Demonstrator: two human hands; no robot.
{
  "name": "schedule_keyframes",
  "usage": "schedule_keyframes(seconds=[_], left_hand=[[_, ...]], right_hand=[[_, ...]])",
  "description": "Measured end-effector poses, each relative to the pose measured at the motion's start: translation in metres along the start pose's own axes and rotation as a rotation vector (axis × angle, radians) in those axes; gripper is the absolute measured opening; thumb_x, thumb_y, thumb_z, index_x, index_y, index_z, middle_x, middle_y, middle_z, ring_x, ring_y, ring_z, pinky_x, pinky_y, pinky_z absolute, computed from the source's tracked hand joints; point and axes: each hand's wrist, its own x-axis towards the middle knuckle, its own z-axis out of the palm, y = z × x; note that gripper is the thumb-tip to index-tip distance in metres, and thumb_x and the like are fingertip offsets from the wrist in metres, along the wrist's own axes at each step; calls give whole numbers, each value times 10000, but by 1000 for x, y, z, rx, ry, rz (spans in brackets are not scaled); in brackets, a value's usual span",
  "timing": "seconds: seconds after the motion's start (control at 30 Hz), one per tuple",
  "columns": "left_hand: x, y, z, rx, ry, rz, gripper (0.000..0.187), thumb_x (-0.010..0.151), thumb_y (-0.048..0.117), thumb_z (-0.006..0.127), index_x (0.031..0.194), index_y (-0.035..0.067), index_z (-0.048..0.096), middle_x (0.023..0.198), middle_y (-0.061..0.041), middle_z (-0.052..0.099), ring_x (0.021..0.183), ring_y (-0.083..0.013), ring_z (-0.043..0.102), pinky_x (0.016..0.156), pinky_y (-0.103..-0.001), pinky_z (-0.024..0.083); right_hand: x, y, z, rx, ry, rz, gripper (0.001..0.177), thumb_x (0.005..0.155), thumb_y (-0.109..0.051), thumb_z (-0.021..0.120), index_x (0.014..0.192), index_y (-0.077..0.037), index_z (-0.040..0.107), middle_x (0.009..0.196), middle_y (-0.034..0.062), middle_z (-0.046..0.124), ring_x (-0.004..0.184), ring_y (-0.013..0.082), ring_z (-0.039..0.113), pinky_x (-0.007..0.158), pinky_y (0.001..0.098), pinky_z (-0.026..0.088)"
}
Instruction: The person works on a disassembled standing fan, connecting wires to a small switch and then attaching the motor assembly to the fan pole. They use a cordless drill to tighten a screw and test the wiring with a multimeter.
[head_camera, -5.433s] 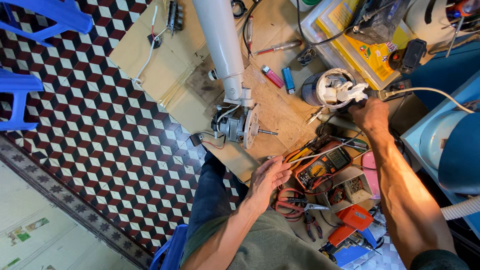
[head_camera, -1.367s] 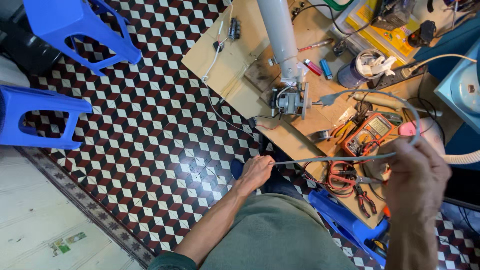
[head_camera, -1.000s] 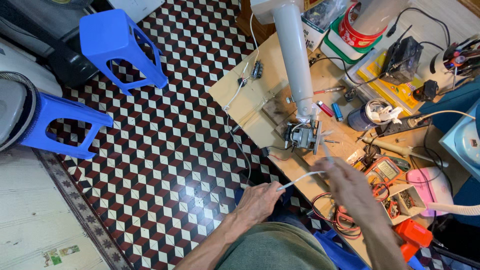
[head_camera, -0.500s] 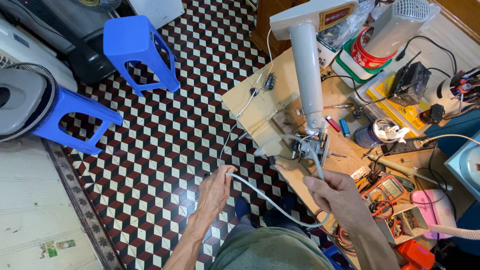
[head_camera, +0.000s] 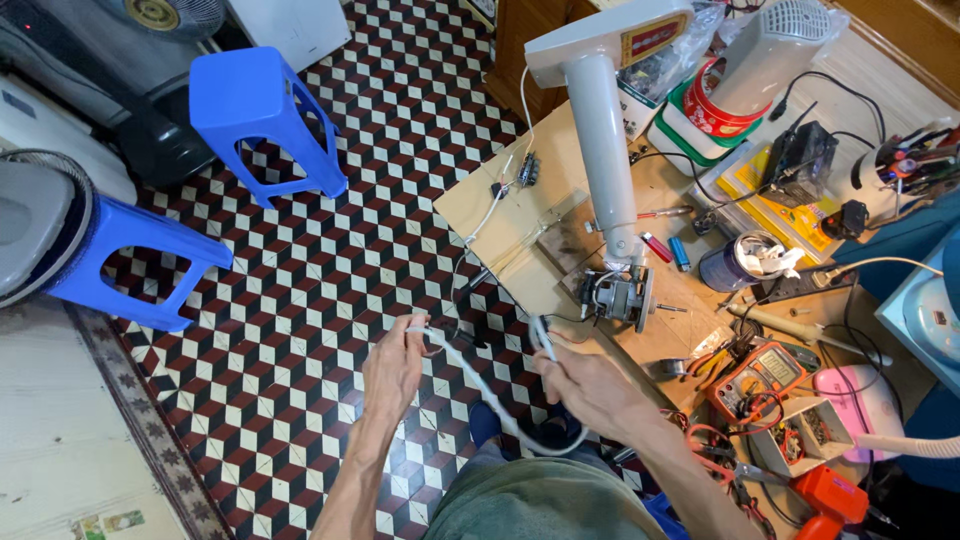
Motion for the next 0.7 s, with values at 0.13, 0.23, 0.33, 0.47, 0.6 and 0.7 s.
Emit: schedule_keyframes(seconds=[0.13,0.23,0.33,0.47,0.6,0.7], left_hand=[[15,5,-2,-408,-193,-222,621,1028,561,392,1333,91,661,999,-144,804,820,-203,728,748,-342,571],[27,11,-9,-559,-305,-284,686,937,589,492,1421,104,525,1212,-152,737,983,-180,726,842,-364,581],[46,20,-21,-536,-378,-322,616,906,444,604,1434,146,490,1363,-135,632,1069,-198,710,866,-378,567],[82,31,-52,-519,-308,-107,431,920,155,552,1326,58,658,1357,-182,683,1040,-261,713,876,-376,597],[125,48,-109,-328,1,134,350,983,-30,432,1240,4,667,1323,-165,653,1102,-205,688,949,-333,566],[165,70,-147,-175,145,115,289,1048,-26,457,1228,-12,682,1212,-141,691,1026,-178,683,897,-294,603]], right_hand=[[44,-23,53,-353,-44,-76,339,1048,-322,478,1092,-4,590,711,180,664,671,379,673,660,512,534],[64,-46,86,-279,109,-316,271,1011,-216,505,1082,34,583,761,205,681,694,393,691,636,502,553],[73,-74,92,-251,124,-390,321,1007,-242,519,1112,58,567,846,241,700,733,408,698,647,505,557],[85,-102,76,-200,-102,-220,445,1087,-373,415,1181,45,538,1008,245,694,810,402,703,727,494,569],[101,-67,48,119,-17,-240,525,1040,-429,434,1352,-13,510,1212,229,635,1015,369,684,875,468,534],[113,6,26,115,50,-58,489,1011,-463,437,1286,-89,590,1100,188,720,989,324,716,872,422,562]])
